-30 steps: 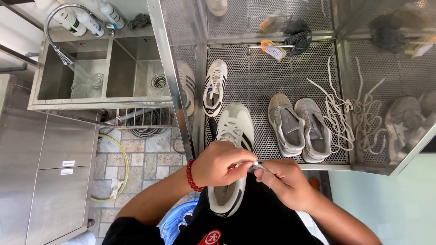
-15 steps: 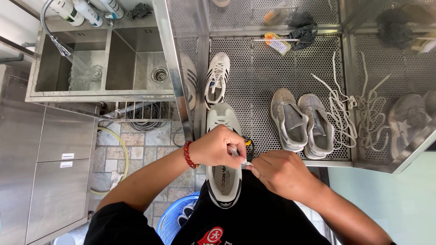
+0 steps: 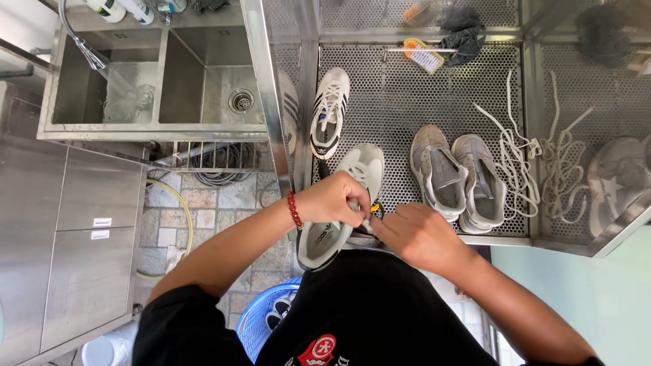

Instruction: Remove the laces from a white sneaker at a shoe repair workstation.

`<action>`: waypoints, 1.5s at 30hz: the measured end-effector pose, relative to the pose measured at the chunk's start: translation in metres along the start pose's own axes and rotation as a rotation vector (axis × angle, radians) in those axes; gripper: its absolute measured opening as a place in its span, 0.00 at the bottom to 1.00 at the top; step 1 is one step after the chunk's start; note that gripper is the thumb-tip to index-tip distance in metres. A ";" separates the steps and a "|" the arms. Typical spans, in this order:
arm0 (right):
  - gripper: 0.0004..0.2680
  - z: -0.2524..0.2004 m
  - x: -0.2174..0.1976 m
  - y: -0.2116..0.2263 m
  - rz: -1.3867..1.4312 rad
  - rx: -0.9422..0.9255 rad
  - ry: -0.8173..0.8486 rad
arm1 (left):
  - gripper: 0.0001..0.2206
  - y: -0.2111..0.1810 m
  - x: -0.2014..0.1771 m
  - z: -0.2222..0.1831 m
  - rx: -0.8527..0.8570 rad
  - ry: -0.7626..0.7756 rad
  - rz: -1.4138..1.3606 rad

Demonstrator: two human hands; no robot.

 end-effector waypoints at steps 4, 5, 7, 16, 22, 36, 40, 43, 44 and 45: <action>0.03 -0.018 0.044 -0.035 0.025 0.159 -0.054 | 0.04 0.028 -0.016 0.027 0.039 -0.154 0.033; 0.03 -0.020 0.053 -0.040 0.018 0.164 -0.056 | 0.04 0.039 -0.018 0.037 0.043 -0.148 0.037; 0.06 -0.034 0.069 -0.065 0.276 0.438 -0.163 | 0.05 0.062 -0.024 0.055 0.061 -0.251 0.016; 0.07 -0.079 0.144 -0.114 0.448 0.703 -0.075 | 0.06 0.094 -0.015 0.089 0.087 -0.404 0.206; 0.08 -0.114 0.210 -0.130 1.108 1.155 -0.095 | 0.06 0.129 -0.012 0.105 0.077 -0.444 0.158; 0.07 -0.098 0.139 -0.130 0.783 0.821 -0.279 | 0.03 0.167 -0.019 0.100 -0.021 -0.422 -0.177; 0.06 -0.113 0.152 -0.145 0.966 0.893 -0.295 | 0.03 0.179 -0.016 0.103 -0.012 -0.425 -0.265; 0.06 -0.126 0.166 -0.154 1.169 1.065 -0.366 | 0.04 0.165 -0.016 0.099 -0.018 -0.429 -0.289; 0.06 -0.127 0.169 -0.154 1.173 1.070 -0.364 | 0.04 0.164 -0.013 0.094 -0.023 -0.429 -0.292; 0.06 -0.127 0.171 -0.155 1.185 1.069 -0.379 | 0.05 0.161 -0.012 0.087 -0.011 -0.458 -0.159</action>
Point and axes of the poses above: each hand's wrist, its own z-axis towards the middle knuckle, its own x-axis out of the palm, y = z × x, the point moved 6 cm from there along z, towards the middle knuckle, and after that the axes turned 2 degrees about -z, right-handed, at the moved point
